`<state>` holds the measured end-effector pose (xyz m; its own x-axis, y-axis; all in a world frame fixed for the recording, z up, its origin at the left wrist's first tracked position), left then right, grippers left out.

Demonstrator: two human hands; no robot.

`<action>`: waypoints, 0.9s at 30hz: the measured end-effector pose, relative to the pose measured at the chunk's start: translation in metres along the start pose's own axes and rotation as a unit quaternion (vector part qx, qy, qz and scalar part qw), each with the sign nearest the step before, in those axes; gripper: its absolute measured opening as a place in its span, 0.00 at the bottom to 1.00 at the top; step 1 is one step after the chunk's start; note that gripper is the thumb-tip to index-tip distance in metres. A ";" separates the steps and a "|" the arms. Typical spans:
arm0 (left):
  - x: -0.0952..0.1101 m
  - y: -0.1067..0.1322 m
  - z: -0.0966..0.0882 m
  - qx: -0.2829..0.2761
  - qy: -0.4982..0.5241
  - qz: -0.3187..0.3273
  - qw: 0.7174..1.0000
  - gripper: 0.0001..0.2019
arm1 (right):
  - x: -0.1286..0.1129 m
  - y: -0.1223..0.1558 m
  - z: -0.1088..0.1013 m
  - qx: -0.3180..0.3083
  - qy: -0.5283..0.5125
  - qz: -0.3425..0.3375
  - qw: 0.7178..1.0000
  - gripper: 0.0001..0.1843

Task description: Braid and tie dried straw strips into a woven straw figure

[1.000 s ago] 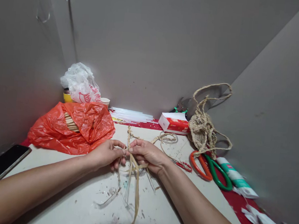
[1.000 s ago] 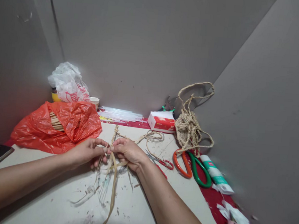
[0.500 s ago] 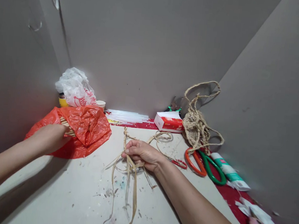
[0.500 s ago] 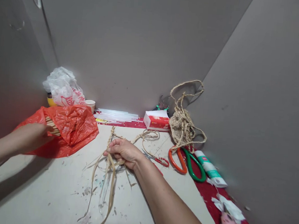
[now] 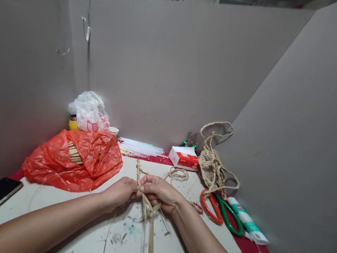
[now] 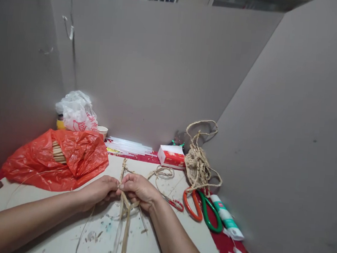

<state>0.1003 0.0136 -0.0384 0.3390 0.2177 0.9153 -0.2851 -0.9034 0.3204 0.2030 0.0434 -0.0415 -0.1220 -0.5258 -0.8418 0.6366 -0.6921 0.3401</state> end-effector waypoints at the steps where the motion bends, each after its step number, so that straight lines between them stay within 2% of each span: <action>1: 0.000 0.000 -0.002 0.009 -0.019 0.011 1.000 0.10 | 0.000 0.000 0.000 0.001 0.013 -0.001 1.000 0.15; 6: -0.003 -0.003 -0.009 0.031 -0.097 0.044 0.994 0.12 | -0.001 0.003 0.002 0.011 0.087 -0.007 0.996 0.14; 9: 0.000 -0.005 -0.009 0.022 -0.106 0.058 0.992 0.12 | -0.003 0.007 0.004 0.030 0.116 -0.016 0.993 0.14; 15: -0.002 -0.003 -0.006 -0.010 -0.087 0.012 0.996 0.12 | -0.004 0.008 0.006 0.057 0.172 -0.039 0.983 0.13; 19: -0.004 -0.007 -0.005 -0.017 -0.081 0.026 0.996 0.10 | -0.004 0.006 0.005 0.070 0.225 -0.056 0.970 0.12; 22: -0.007 -0.009 -0.007 0.000 -0.085 0.037 0.996 0.10 | -0.005 0.007 0.003 0.070 0.241 -0.049 0.967 0.12; 27: -0.008 -0.005 -0.011 0.035 -0.121 0.010 0.992 0.09 | -0.015 0.015 -0.003 0.059 0.272 -0.030 0.960 0.12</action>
<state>0.0892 0.0205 -0.0444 0.5425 0.1124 0.8325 -0.2330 -0.9320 0.2776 0.2163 0.0424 -0.0252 0.2803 -0.1681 -0.9451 0.5470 -0.7810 0.3012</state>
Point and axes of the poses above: each hand's wrist, its own y-axis away from the middle knuckle, its own z-axis out of the palm, x = y × z, the point moved 6 cm from there along -y, towards the middle knuckle, and after that the axes turned 11 degrees about -y, right-handed, at the moved point
